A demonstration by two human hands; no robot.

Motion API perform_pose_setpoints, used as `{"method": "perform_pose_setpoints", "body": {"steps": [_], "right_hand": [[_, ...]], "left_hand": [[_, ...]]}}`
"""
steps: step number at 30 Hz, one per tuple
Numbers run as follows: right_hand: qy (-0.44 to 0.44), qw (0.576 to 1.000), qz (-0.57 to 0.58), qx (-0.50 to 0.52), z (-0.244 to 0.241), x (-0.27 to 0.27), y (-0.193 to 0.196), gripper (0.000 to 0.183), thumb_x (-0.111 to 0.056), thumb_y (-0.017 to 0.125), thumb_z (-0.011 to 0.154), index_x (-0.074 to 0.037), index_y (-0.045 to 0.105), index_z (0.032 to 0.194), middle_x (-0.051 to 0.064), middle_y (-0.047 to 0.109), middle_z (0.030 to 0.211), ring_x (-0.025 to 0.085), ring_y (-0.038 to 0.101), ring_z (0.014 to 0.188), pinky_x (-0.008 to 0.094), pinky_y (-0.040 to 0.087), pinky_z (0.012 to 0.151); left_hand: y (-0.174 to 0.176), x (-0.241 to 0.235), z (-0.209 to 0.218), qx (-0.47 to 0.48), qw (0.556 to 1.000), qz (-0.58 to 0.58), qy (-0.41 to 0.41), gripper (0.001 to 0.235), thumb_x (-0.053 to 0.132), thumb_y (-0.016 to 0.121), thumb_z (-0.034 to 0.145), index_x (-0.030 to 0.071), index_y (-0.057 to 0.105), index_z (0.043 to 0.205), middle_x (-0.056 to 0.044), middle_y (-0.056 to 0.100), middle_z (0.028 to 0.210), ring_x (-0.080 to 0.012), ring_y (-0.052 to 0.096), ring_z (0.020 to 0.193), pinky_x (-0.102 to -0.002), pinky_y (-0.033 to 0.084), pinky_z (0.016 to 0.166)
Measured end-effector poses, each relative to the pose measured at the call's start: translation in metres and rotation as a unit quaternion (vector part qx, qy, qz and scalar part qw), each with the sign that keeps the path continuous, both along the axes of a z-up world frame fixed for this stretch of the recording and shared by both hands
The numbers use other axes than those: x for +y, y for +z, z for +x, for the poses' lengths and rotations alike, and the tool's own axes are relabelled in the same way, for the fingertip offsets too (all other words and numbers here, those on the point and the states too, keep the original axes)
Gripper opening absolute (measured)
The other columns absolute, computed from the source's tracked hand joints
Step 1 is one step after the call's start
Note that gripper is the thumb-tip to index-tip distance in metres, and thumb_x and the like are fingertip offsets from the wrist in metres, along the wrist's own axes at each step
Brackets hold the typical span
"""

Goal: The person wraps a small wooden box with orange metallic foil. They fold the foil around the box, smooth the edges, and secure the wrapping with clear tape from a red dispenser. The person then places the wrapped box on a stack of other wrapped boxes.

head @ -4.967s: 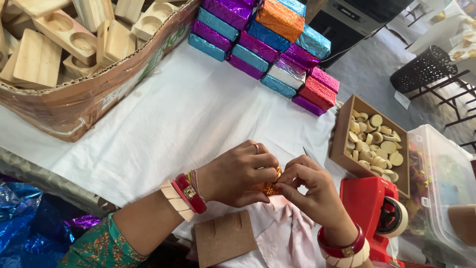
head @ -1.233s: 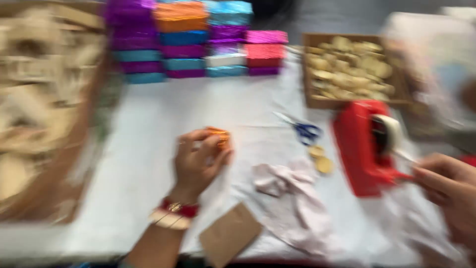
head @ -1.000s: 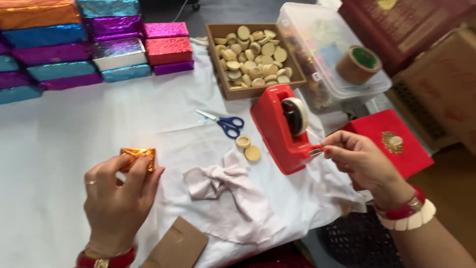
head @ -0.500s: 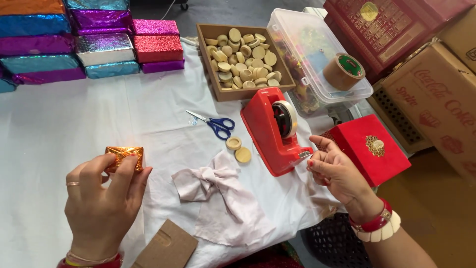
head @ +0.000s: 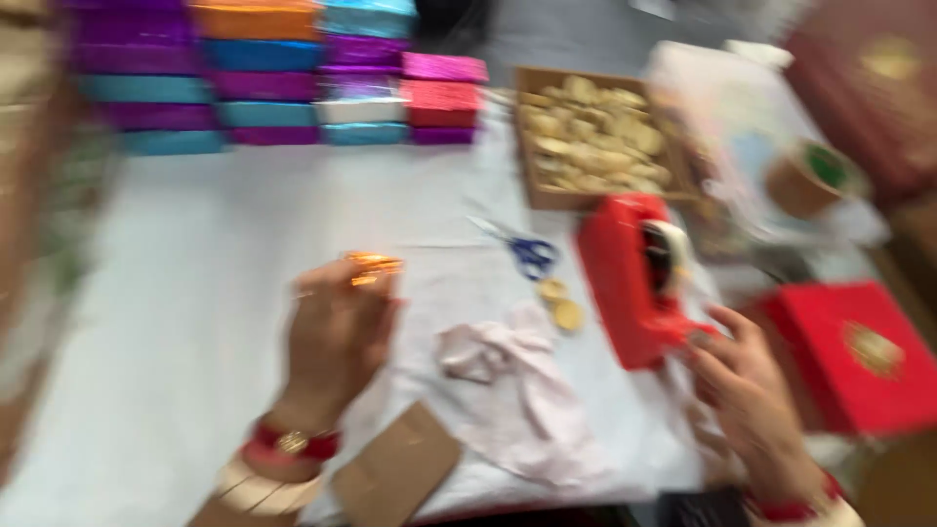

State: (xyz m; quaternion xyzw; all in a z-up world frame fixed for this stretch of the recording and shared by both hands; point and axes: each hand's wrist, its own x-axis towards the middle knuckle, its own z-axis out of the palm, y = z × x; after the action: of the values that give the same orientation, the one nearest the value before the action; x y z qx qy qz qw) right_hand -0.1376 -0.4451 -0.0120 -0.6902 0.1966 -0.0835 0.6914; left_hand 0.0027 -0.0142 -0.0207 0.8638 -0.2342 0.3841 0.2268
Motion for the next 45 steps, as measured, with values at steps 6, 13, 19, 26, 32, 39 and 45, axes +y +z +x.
{"method": "perform_pose_setpoints", "body": {"steps": [6, 13, 19, 26, 32, 39, 45], "right_hand": [[-0.014, 0.999, 0.015, -0.042, 0.006, -0.055, -0.076, 0.057, 0.003, 0.057, 0.097, -0.010, 0.038, 0.149, 0.006, 0.062, 0.099, 0.011, 0.051, 0.075, 0.027, 0.040, 0.057], [0.014, 0.990, 0.083, -0.113, -0.005, -0.147, -0.173, 0.049, 0.002, 0.062, 0.092, -0.011, 0.045, 0.136, 0.006, 0.066, 0.100, 0.015, 0.064, 0.081, 0.037, 0.053, 0.070], [0.045, 0.867, -0.372, -0.329, 0.007, -0.015, -0.088, 0.058, -0.007, 0.073, 0.082, -0.018, 0.042, 0.129, 0.006, 0.068, 0.090, 0.015, 0.066, 0.080, 0.035, 0.048, 0.093], [0.388, 0.797, -0.282, -0.366, 0.084, 0.132, 0.054, 0.079, 0.008, 0.061, 0.088, 0.001, 0.022, 0.156, 0.006, 0.062, 0.092, 0.014, 0.060, 0.082, 0.028, 0.049, 0.078], [0.510, 0.714, -0.303, -0.371, 0.145, 0.193, 0.088, 0.078, 0.004, 0.061, 0.093, 0.004, 0.021, 0.160, 0.004, 0.060, 0.078, 0.016, 0.060, 0.069, 0.030, 0.051, 0.069], [0.555, 0.680, -0.310, -0.366, 0.176, 0.209, 0.091, 0.087, 0.002, 0.062, 0.088, 0.006, 0.016, 0.162, 0.007, 0.063, 0.082, 0.021, 0.065, 0.074, 0.034, 0.053, 0.073], [0.559, 0.665, -0.337, -0.363, 0.184, 0.202, 0.081, 0.096, 0.005, 0.060, 0.077, 0.006, 0.014, 0.161, 0.005, 0.065, 0.081, 0.020, 0.065, 0.072, 0.033, 0.053, 0.071]], "left_hand": [[0.012, 0.003, -0.003, -0.015, 0.998, -0.026, -0.055, 0.038, 0.020, 0.079, 0.088, 0.014, 0.059, 0.120, -0.013, 0.052, 0.121, -0.0337, 0.055, 0.107, -0.047, 0.051, 0.090], [0.007, 0.004, -0.001, -0.008, 0.997, -0.042, -0.059, 0.036, 0.022, 0.078, 0.090, 0.014, 0.058, 0.120, -0.012, 0.052, 0.122, -0.0326, 0.054, 0.108, -0.043, 0.052, 0.090], [0.005, 0.002, -0.002, -0.040, 0.997, -0.011, -0.058, 0.039, 0.023, 0.077, 0.089, 0.013, 0.058, 0.121, -0.013, 0.052, 0.122, -0.0325, 0.054, 0.111, -0.043, 0.053, 0.091], [-0.001, -0.006, -0.005, -0.121, 0.980, 0.129, -0.093, 0.031, 0.014, 0.073, 0.096, 0.013, 0.060, 0.124, -0.010, 0.055, 0.121, -0.0271, 0.056, 0.116, -0.036, 0.059, 0.096], [0.008, -0.002, -0.005, -0.149, 0.972, 0.139, -0.120, 0.032, 0.015, 0.075, 0.093, 0.013, 0.063, 0.123, -0.009, 0.055, 0.122, -0.0269, 0.056, 0.116, -0.036, 0.059, 0.095], [0.003, -0.002, -0.001, -0.138, 0.972, 0.122, -0.146, 0.024, 0.016, 0.073, 0.098, 0.014, 0.068, 0.121, -0.009, 0.052, 0.126, -0.0235, 0.054, 0.117, -0.034, 0.059, 0.096], [0.010, 0.001, -0.002, -0.120, 0.971, 0.121, -0.165, 0.026, 0.018, 0.073, 0.097, 0.016, 0.068, 0.121, -0.005, 0.052, 0.128, -0.0260, 0.052, 0.117, -0.039, 0.056, 0.096]]}}
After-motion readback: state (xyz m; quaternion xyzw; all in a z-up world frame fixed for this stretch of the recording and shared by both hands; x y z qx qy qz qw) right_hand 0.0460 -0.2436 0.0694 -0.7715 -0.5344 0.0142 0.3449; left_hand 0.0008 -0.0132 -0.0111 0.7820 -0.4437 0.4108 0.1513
